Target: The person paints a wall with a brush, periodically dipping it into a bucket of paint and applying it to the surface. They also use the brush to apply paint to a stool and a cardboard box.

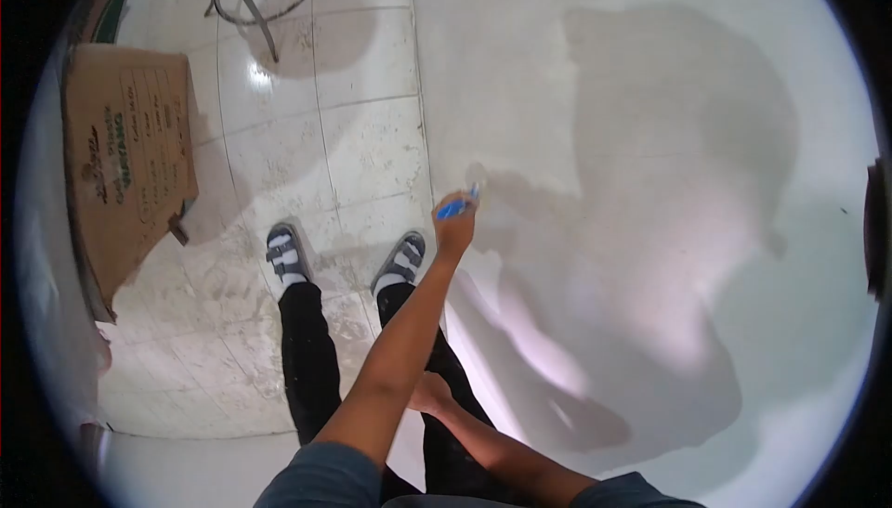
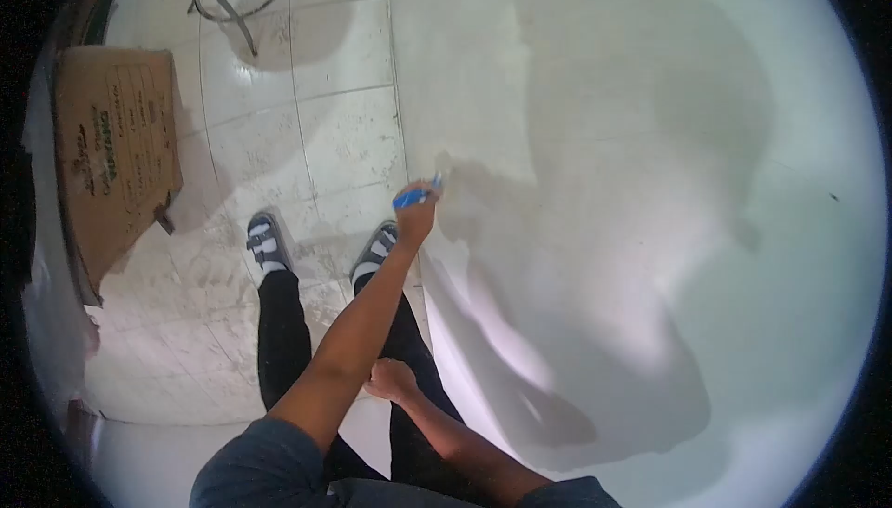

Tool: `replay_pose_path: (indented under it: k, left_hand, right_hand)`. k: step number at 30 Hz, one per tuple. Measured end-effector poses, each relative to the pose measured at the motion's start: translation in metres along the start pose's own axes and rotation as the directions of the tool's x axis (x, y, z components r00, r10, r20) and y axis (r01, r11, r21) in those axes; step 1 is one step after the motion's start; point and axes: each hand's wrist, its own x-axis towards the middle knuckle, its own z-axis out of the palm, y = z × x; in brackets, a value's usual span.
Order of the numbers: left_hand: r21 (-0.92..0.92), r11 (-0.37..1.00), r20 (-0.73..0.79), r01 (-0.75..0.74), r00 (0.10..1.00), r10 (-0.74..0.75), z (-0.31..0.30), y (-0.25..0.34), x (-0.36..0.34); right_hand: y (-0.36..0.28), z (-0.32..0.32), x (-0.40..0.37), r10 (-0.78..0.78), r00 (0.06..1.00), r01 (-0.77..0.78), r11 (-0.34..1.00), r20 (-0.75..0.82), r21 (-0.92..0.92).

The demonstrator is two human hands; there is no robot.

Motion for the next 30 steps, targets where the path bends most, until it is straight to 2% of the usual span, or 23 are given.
replay_pose_path:
  k: [1, 2, 3, 4, 5, 6, 7, 8, 9, 10, 12, 13, 14, 15, 16, 17, 18, 19, 21, 23, 25, 26, 30]
  left_hand:
    - [-0.23, 0.897, 0.107, 0.378, 0.926, -0.363, -0.04, 0.017, 0.004]
    - [-0.378, 0.611, 0.288, 0.695, 0.716, -0.636, -0.075, 0.025, 0.0]
    - [-0.454, 0.602, 0.169, 0.657, 0.727, -0.666, -0.105, 0.005, -0.02]
    - [-0.366, 0.693, 0.099, 0.621, 0.766, -0.635, -0.169, 0.008, -0.019]
    - [-0.046, 0.919, -0.051, 0.392, 0.918, -0.394, -0.216, -0.024, -0.048]
    - [-0.335, 0.621, -0.065, 0.709, 0.64, -0.765, -0.279, 0.009, -0.038]
    - [0.014, 0.814, -0.077, 0.581, 0.812, -0.579, -0.335, 0.005, -0.063]
    - [0.21, 0.82, -0.079, 0.532, 0.845, -0.528, -0.381, -0.007, -0.101]
    - [0.084, 0.772, -0.111, 0.63, 0.776, -0.621, -0.431, 0.017, -0.113]
    - [0.24, 0.61, -0.155, 0.755, 0.65, -0.744, -0.471, 0.048, -0.122]
    - [0.374, 0.64, -0.158, 0.672, 0.726, -0.67, -0.549, 0.063, -0.19]
    - [0.364, 0.598, -0.231, 0.714, 0.691, -0.685, -0.586, 0.077, -0.228]
    - [0.511, 0.433, -0.177, 0.742, 0.584, -0.792, -0.627, 0.092, -0.254]
    - [0.572, 0.304, -0.212, 0.762, 0.495, -0.843, -0.657, 0.108, -0.274]
    - [0.579, 0.239, -0.253, 0.779, 0.451, -0.856, -0.685, 0.113, -0.311]
    - [0.602, 0.157, -0.256, 0.783, 0.375, -0.891, -0.708, 0.132, -0.331]
    - [0.622, 0.074, -0.261, 0.779, 0.296, -0.919, -0.724, 0.148, -0.329]
    - [0.63, 0.087, -0.262, 0.772, 0.317, -0.911, -0.744, 0.148, -0.317]
    - [0.647, 0.116, -0.251, 0.754, 0.354, -0.901, -0.778, 0.148, -0.296]
    - [0.661, 0.143, -0.239, 0.737, 0.388, -0.89, -0.802, 0.147, -0.273]
    - [0.669, 0.168, -0.229, 0.724, 0.416, -0.88, -0.82, 0.145, -0.249]
    - [0.664, 0.178, -0.231, 0.726, 0.426, -0.875, -0.823, 0.144, -0.237]
    - [0.635, 0.197, -0.268, 0.747, 0.453, -0.85, -0.826, 0.143, -0.184]
  right_hand:
    - [-0.009, -0.01, -0.001, -0.002, 1.0, 0.002, 1.0, -0.019, 0.006]
    - [-0.015, -0.019, -0.005, 0.014, 0.999, -0.01, 0.995, -0.036, 0.099]
    - [-0.021, -0.028, -0.007, 0.022, 0.998, -0.011, 0.981, -0.054, 0.191]
    - [-0.021, -0.024, -0.009, -0.013, 0.99, 0.047, 0.969, -0.138, 0.244]
    - [-0.022, -0.021, -0.011, -0.044, 0.974, 0.11, 0.95, -0.224, 0.292]
    - [-0.028, -0.03, -0.018, -0.024, 0.971, 0.095, 0.953, -0.239, 0.288]
    - [-0.034, -0.039, -0.028, -0.001, 0.967, 0.077, 0.955, -0.254, 0.286]
    - [-0.035, -0.041, -0.032, 0.014, 0.96, 0.074, 0.951, -0.281, 0.301]
    - [-0.037, -0.042, -0.038, 0.029, 0.952, 0.073, 0.946, -0.306, 0.316]
    - [-0.047, -0.059, -0.049, 0.058, 0.95, 0.046, 0.946, -0.308, 0.321]
    - [-0.066, -0.09, -0.069, 0.084, 0.929, 0.045, 0.941, -0.36, 0.335]
    - [-0.075, -0.1, -0.08, 0.091, 0.912, 0.059, 0.935, -0.399, 0.349]
    - [-0.088, -0.109, -0.09, 0.162, 0.898, -0.008, 0.935, -0.409, 0.353]
    - [-0.097, -0.119, -0.096, 0.23, 0.878, -0.074, 0.931, -0.419, 0.356]
    - [-0.103, -0.123, -0.101, 0.268, 0.875, -0.104, 0.917, -0.403, 0.384]
    - [-0.11, -0.128, -0.103, 0.346, 0.866, -0.173, 0.884, -0.361, 0.434]
    - [-0.121, -0.139, -0.11, 0.365, 0.854, -0.159, 0.861, -0.371, 0.483]
    - [-0.129, -0.143, -0.116, 0.387, 0.843, -0.145, 0.833, -0.374, 0.534]
    - [-0.136, -0.148, -0.108, 0.526, 0.731, -0.162, 0.752, -0.434, 0.639]
    - [-0.132, -0.15, -0.097, 0.548, 0.716, -0.145, 0.723, -0.433, 0.676]
    - [-0.137, -0.162, -0.092, 0.483, 0.85, -0.189, 0.654, -0.213, 0.732]
    - [-0.147, -0.177, -0.093, 0.455, 0.867, -0.226, 0.72, -0.201, 0.656]
    - [-0.188, -0.237, -0.063, 0.323, 0.914, -0.166, 0.849, -0.244, 0.502]
